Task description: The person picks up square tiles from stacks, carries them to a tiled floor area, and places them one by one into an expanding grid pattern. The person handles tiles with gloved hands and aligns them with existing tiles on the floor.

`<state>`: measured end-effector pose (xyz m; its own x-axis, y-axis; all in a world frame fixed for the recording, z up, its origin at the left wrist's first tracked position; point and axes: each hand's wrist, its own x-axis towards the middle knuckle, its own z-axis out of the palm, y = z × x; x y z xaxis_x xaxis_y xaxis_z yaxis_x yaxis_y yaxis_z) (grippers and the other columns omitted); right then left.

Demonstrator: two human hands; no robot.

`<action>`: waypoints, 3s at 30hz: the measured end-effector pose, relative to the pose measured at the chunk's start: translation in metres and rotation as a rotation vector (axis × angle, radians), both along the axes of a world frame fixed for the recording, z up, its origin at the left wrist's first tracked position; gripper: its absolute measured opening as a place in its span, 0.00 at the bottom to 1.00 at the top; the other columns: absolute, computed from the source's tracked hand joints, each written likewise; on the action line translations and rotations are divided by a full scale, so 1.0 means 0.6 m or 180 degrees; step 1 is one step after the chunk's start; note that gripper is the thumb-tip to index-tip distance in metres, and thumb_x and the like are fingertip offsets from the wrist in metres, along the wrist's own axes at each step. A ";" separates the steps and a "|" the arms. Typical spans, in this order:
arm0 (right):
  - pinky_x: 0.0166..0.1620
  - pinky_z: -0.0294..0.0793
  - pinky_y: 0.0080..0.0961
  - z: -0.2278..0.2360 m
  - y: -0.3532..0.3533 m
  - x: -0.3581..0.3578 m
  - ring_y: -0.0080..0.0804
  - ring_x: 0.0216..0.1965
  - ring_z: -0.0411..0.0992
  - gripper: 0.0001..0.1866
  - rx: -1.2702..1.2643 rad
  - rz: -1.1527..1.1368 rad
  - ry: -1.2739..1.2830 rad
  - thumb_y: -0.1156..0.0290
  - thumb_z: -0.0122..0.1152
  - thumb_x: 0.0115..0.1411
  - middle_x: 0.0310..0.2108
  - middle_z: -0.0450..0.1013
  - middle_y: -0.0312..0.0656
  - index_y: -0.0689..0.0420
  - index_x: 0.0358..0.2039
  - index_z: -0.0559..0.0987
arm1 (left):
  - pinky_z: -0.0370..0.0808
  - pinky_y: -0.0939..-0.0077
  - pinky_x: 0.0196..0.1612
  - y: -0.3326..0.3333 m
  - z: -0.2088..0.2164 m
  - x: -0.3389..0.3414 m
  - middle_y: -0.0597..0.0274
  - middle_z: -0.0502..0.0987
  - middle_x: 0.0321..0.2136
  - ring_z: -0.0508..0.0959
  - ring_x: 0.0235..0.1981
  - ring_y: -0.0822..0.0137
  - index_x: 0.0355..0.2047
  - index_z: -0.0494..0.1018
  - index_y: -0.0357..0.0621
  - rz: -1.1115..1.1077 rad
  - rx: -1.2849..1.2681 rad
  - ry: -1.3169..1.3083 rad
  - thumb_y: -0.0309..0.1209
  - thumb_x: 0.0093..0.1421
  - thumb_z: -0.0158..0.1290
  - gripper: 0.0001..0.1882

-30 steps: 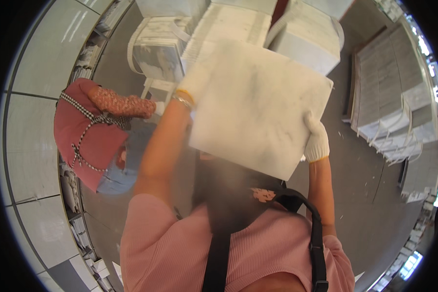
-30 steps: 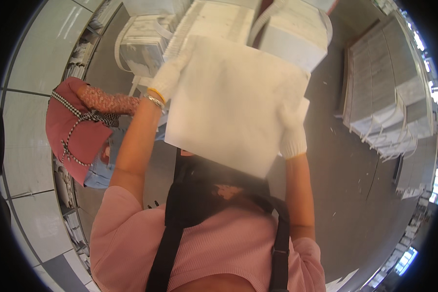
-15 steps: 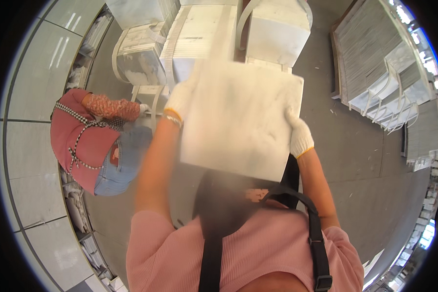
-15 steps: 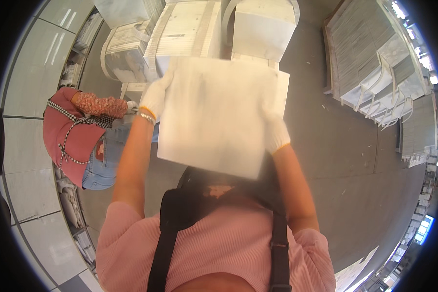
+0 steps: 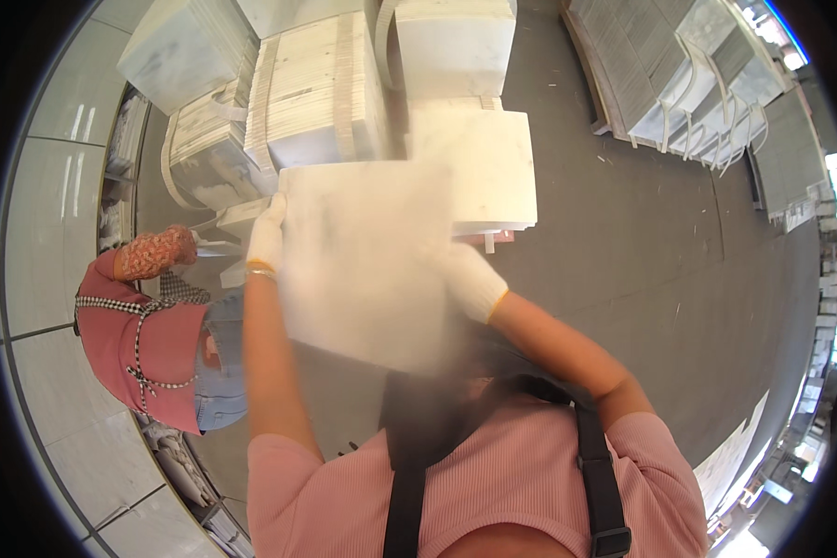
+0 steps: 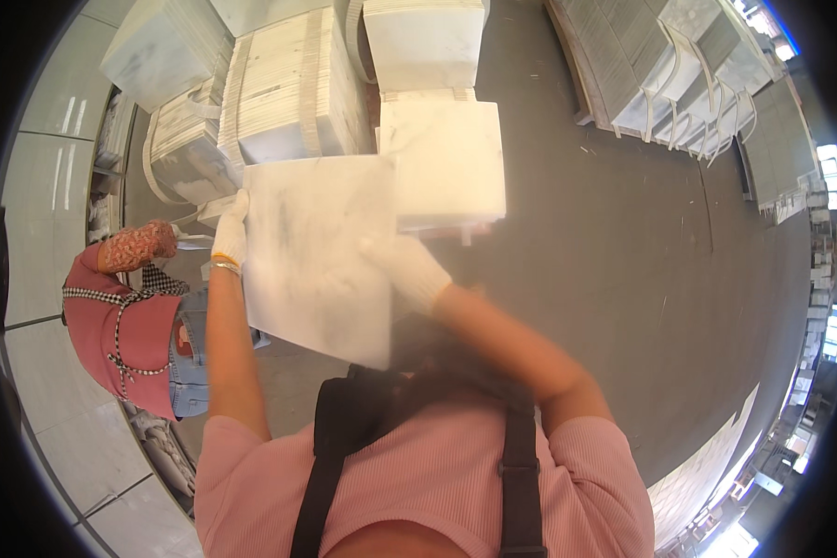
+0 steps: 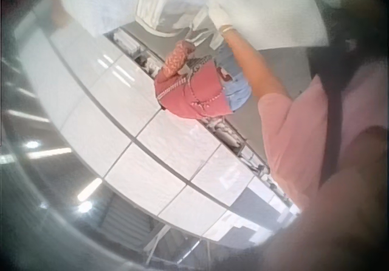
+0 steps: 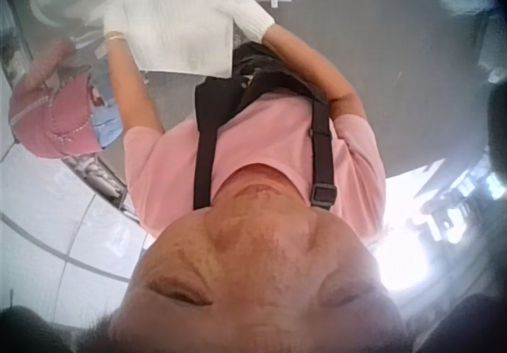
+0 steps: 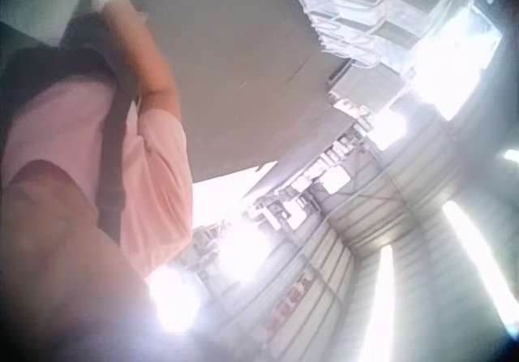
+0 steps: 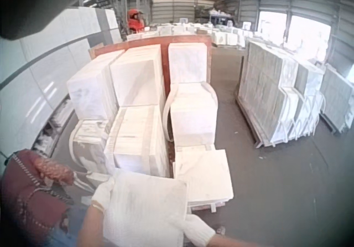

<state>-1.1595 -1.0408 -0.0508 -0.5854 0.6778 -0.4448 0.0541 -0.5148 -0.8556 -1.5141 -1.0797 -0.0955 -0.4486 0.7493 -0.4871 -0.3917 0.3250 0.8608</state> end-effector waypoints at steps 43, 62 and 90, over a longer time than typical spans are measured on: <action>0.62 0.69 0.34 -0.056 0.366 0.451 0.46 0.59 0.73 0.28 0.2158 0.3953 -0.0974 0.50 0.57 0.66 0.59 0.75 0.48 0.55 0.59 0.78 | 0.70 0.59 0.58 -0.037 -0.154 0.464 0.37 0.80 0.48 0.78 0.54 0.43 0.51 0.79 0.36 0.0025 -0.1880 0.2318 0.61 0.69 0.40 0.38; 0.59 0.73 0.41 -0.307 0.744 0.455 0.55 0.56 0.74 0.18 0.2995 0.4306 -0.2164 0.57 0.58 0.65 0.57 0.75 0.55 0.53 0.50 0.82 | 0.73 0.55 0.60 -0.059 -0.189 0.592 0.55 0.80 0.55 0.78 0.58 0.52 0.51 0.83 0.51 0.1242 -0.3583 0.1323 0.56 0.69 0.40 0.29; 0.59 0.73 0.41 -0.277 0.460 0.129 0.53 0.56 0.74 0.24 0.4218 0.6615 -0.0123 0.52 0.58 0.63 0.55 0.77 0.55 0.54 0.51 0.82 | 0.73 0.59 0.58 -0.046 -0.058 1.318 0.58 0.81 0.53 0.78 0.57 0.57 0.51 0.82 0.49 0.4274 -0.3677 -0.0784 0.62 0.66 0.39 0.35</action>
<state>-1.0821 -0.7649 -0.2170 -0.5669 -0.6683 -0.4816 -0.4167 0.7370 -0.5323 -0.7235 -1.1075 -0.1300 -0.2465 -0.7678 -0.5914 -0.9406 0.0425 0.3368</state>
